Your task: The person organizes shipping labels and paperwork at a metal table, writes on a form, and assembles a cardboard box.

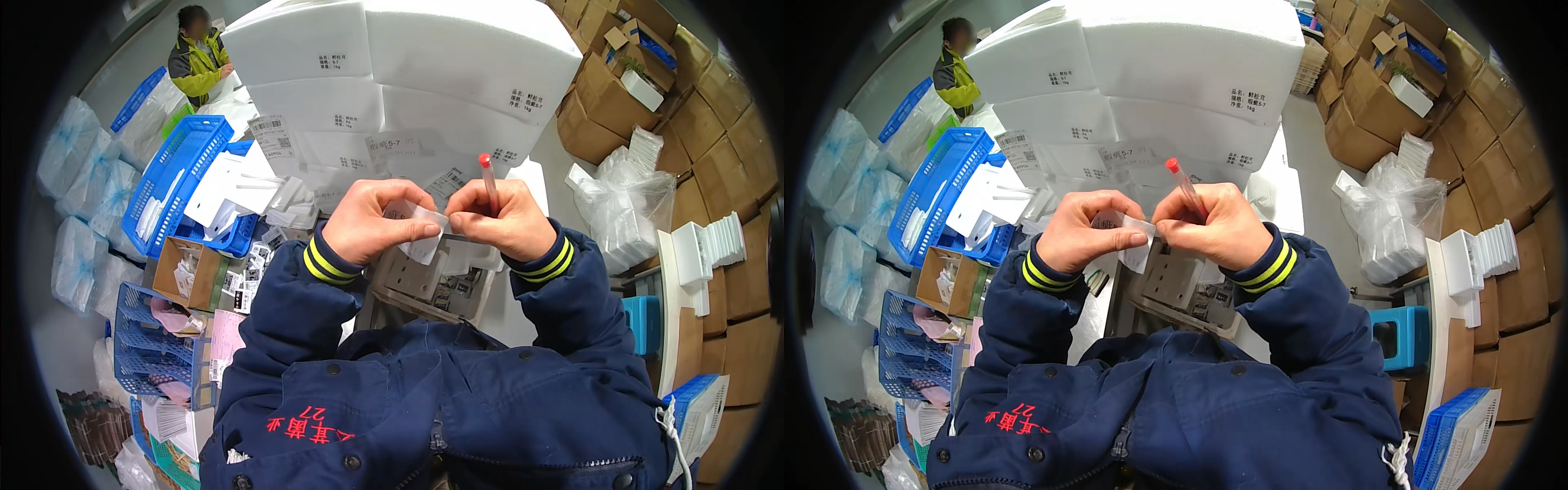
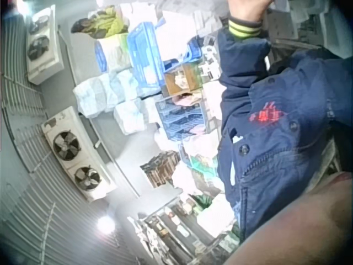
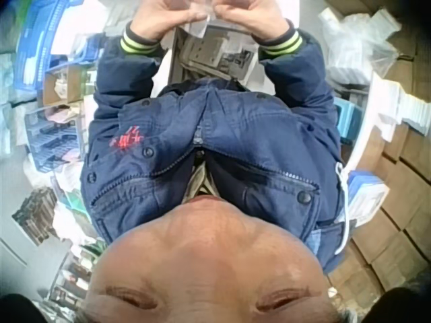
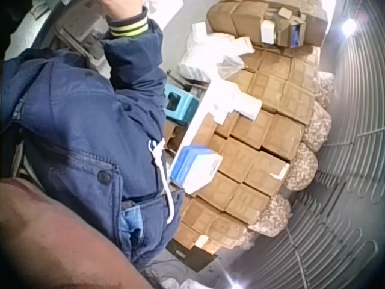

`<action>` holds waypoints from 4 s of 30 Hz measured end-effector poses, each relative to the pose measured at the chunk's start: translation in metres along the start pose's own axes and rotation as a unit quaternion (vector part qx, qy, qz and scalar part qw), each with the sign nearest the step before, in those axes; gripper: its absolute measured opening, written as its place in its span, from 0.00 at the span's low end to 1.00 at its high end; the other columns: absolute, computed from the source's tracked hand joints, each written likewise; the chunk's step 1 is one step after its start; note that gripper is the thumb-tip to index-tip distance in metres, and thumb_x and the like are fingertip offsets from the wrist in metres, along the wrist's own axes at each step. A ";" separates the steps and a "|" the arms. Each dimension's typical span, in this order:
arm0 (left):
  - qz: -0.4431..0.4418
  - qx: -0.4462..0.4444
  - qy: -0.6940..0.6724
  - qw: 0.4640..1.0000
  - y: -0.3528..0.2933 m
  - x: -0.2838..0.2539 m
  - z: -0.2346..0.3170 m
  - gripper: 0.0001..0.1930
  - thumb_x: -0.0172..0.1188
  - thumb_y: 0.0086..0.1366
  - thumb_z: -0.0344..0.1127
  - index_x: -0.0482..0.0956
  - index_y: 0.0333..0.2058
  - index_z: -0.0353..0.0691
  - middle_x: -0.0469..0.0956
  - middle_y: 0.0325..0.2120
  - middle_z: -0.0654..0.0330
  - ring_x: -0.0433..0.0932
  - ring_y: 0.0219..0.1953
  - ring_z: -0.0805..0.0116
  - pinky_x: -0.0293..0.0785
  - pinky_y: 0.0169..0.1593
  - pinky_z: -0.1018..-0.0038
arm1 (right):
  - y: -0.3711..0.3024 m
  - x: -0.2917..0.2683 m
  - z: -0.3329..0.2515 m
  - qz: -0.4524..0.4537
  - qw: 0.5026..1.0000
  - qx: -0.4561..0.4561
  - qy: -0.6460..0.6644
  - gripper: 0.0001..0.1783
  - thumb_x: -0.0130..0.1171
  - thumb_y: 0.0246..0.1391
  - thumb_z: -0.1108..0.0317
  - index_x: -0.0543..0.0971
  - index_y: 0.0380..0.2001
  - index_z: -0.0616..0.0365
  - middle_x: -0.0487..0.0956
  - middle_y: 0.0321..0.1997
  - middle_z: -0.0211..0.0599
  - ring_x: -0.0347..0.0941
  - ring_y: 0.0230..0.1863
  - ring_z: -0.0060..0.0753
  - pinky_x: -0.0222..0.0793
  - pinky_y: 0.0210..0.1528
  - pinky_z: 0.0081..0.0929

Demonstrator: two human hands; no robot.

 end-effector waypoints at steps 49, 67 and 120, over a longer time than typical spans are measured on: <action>0.455 0.280 0.340 0.774 0.086 -0.097 0.062 0.20 0.69 0.43 0.31 0.73 0.37 0.36 0.76 0.27 0.56 0.77 0.28 0.63 0.73 0.33 0.72 | 0.035 -0.146 -0.100 0.507 0.768 -0.275 -0.278 0.27 0.56 0.50 0.50 0.76 0.38 0.68 0.70 0.21 0.29 0.62 0.25 0.19 0.61 0.31 0.17; 0.390 0.304 0.208 0.844 0.099 -0.104 0.055 0.13 0.64 0.50 0.26 0.73 0.36 0.33 0.77 0.28 0.56 0.78 0.32 0.68 0.73 0.37 0.77 | 0.035 -0.152 -0.096 0.507 0.772 -0.311 -0.225 0.24 0.59 0.48 0.53 0.77 0.37 0.66 0.73 0.25 0.27 0.64 0.28 0.17 0.62 0.33 0.17; 0.717 -0.368 0.252 0.536 -0.608 -0.180 -0.369 0.24 0.72 0.40 0.38 0.75 0.37 0.35 0.68 0.27 0.57 0.69 0.30 0.62 0.68 0.35 0.70 | 0.023 0.611 0.387 -0.334 0.886 0.320 -0.006 0.06 0.59 0.46 0.74 0.77 0.29 0.65 0.75 0.21 0.25 0.63 0.18 0.14 0.59 0.21 0.15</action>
Point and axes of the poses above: each hand's wrist, its own y-axis towards the middle knuckle, its own x-axis out of the palm, z = x × y, the point moved 6 cm from there along y, towards the middle knuckle
